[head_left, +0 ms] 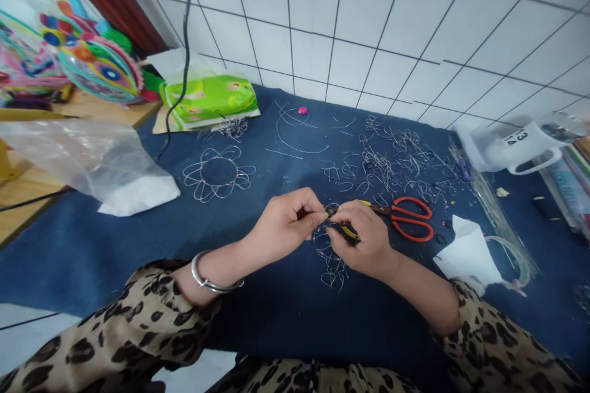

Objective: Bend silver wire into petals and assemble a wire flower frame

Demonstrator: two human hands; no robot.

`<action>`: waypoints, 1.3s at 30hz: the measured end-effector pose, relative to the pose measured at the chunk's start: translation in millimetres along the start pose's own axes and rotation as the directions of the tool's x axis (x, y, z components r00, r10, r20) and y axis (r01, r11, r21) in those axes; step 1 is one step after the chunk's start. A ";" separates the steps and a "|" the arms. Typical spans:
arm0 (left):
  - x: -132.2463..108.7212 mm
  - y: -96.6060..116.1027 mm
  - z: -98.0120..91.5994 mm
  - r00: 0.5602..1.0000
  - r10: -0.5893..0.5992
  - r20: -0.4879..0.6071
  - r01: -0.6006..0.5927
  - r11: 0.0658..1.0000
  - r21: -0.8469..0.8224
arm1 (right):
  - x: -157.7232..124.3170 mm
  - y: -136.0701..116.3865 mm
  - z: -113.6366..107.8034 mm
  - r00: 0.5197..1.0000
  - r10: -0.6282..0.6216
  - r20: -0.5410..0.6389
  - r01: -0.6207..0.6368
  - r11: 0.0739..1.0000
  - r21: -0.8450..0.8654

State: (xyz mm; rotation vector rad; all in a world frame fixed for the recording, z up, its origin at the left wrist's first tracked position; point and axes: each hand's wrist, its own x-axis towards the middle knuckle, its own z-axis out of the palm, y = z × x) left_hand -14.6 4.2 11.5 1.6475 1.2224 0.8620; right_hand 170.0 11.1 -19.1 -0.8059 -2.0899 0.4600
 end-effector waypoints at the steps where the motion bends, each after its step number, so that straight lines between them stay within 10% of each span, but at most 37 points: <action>1: -0.3 -0.3 0.2 1.000 -0.005 -0.002 0.005 1.000 -0.002 | -0.1 0.1 0.5 1.000 -0.001 -0.005 0.001 1.000 -0.001; 39: 4.4 -6.1 10.4 0.997 0.047 -0.063 -0.049 0.998 -0.035 | 1.3 -7.1 4.6 0.975 0.223 -0.022 -0.220 0.972 0.086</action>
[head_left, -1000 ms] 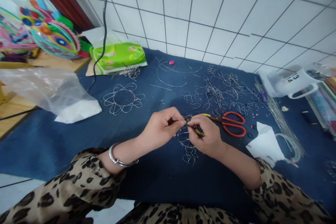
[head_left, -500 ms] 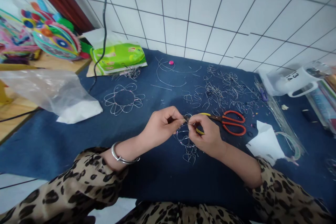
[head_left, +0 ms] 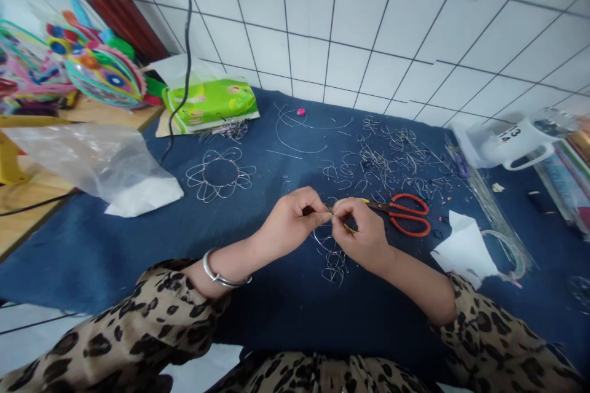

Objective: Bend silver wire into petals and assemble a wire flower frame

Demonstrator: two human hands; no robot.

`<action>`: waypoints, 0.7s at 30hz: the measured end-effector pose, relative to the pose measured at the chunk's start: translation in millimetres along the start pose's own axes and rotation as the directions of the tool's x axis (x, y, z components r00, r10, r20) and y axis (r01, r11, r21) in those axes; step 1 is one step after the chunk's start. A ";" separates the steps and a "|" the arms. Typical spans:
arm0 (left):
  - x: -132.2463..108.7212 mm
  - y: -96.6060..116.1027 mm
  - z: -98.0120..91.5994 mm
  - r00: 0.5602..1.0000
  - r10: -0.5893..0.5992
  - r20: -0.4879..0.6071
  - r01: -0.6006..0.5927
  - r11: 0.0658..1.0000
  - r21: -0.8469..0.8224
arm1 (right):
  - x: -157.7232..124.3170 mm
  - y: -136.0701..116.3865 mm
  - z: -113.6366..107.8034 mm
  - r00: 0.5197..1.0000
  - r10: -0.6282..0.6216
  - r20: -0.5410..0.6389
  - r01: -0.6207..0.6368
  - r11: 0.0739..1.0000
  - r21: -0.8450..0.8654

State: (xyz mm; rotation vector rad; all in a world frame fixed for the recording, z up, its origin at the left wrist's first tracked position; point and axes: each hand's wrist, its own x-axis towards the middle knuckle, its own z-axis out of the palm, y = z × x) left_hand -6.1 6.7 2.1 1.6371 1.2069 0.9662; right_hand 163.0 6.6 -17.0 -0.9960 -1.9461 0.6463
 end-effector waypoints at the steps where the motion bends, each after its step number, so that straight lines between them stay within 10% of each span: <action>1: 0.4 0.1 0.2 0.999 -0.046 0.018 0.047 0.998 -0.049 | 0.2 -0.4 -0.4 1.000 0.005 0.000 -0.005 1.000 0.002; 9: 2.8 -5.8 -2.9 0.970 -0.212 0.118 0.242 0.880 -0.409 | 3.3 -5.3 -5.9 0.999 0.050 -0.006 -0.050 0.999 0.004; 21: 6.2 -8.1 -18.1 0.959 -0.216 0.186 0.259 0.931 -0.256 | 4.6 -2.9 -6.3 0.991 0.134 -0.008 -0.132 0.987 0.093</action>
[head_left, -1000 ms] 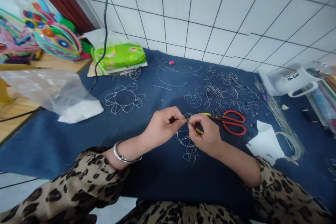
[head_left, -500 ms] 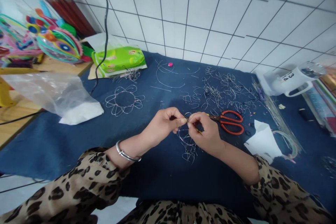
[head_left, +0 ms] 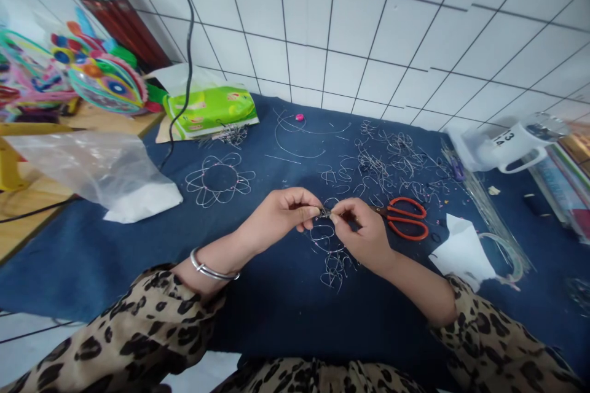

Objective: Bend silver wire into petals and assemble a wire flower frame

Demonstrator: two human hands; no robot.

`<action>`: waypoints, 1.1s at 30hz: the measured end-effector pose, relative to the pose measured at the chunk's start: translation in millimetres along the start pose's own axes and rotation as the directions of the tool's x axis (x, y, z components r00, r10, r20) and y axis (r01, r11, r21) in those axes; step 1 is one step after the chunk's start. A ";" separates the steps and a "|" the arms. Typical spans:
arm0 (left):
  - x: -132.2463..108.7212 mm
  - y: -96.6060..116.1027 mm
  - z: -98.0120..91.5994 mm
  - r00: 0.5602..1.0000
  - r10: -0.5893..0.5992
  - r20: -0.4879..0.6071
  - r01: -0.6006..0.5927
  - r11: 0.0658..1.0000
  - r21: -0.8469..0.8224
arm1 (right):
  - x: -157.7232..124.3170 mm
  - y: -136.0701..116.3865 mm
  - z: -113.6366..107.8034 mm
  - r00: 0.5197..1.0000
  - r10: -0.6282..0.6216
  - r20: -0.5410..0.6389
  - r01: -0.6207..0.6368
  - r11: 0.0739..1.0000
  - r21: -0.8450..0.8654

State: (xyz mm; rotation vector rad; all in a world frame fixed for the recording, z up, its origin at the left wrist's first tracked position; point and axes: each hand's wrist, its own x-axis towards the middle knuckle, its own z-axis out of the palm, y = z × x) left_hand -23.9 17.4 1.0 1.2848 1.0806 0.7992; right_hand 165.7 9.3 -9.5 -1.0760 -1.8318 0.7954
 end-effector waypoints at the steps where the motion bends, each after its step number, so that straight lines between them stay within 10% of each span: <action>1: -0.1 0.1 -0.5 1.000 0.008 -0.001 -0.008 1.000 0.029 | 0.2 -0.1 -0.2 1.000 0.018 0.001 -0.018 1.000 0.017; 12: -4.6 -0.3 -1.7 0.936 0.336 -0.103 -0.276 0.884 0.376 | 4.3 1.5 -4.0 0.995 0.010 0.102 -0.013 1.000 0.027; 21: -6.8 8.1 -28.5 0.891 0.389 -0.232 -0.228 0.827 0.514 | 25.0 12.9 -33.9 0.987 -0.036 0.158 0.074 0.967 -0.244; 28: -3.6 7.2 -36.6 0.883 0.410 -0.227 -0.215 0.784 0.582 | 29.5 20.3 -44.2 0.841 -0.050 0.538 0.385 0.755 -0.532; 33: -2.1 6.0 -35.9 0.887 0.425 -0.178 -0.237 0.752 0.615 | 22.5 16.2 -33.8 0.800 -0.012 0.600 0.469 0.638 -0.611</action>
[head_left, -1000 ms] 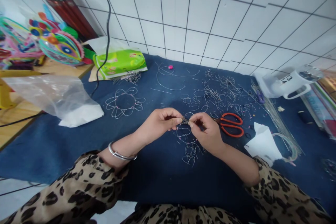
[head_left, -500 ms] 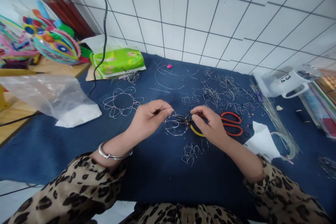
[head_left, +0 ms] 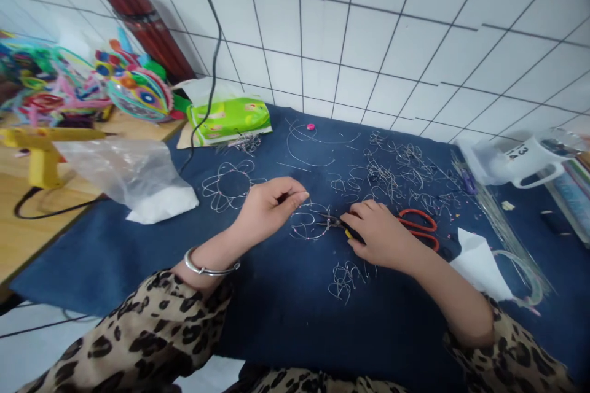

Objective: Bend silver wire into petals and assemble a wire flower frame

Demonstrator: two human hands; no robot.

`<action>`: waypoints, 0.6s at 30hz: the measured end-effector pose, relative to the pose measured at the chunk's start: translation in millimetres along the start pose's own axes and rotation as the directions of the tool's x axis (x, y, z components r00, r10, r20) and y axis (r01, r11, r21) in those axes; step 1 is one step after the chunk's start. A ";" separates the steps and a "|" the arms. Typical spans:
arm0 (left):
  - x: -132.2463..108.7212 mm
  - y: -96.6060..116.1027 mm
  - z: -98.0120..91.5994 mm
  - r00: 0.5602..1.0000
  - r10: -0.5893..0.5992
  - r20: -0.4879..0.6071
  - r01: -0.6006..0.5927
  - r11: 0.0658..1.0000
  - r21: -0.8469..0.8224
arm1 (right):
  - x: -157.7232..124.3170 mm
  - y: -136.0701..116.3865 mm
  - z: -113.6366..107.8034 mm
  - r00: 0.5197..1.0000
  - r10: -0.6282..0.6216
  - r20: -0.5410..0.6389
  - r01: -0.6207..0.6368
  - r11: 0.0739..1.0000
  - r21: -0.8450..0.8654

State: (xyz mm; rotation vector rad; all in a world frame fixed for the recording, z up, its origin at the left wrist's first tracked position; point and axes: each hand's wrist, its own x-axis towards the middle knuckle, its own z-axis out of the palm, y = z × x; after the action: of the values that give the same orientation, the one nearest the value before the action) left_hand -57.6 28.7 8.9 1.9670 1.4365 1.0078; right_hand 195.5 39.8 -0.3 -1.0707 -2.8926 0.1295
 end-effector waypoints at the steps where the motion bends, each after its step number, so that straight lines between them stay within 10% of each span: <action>1: 0.0 0.3 0.0 1.000 -0.001 0.000 0.001 1.000 0.002 | 0.1 -2.8 1.2 1.000 0.002 -0.004 -0.002 0.999 -0.032; 18: 0.9 0.0 2.9 0.999 -0.020 0.036 0.024 0.993 -0.117 | 3.8 -5.2 16.9 0.988 0.151 -0.028 -0.153 0.979 -0.133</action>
State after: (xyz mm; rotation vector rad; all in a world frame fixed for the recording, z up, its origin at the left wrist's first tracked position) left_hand -55.2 29.6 7.4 1.8721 1.3463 1.0201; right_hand 187.9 37.4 -16.5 -1.3077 -2.8359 -0.0708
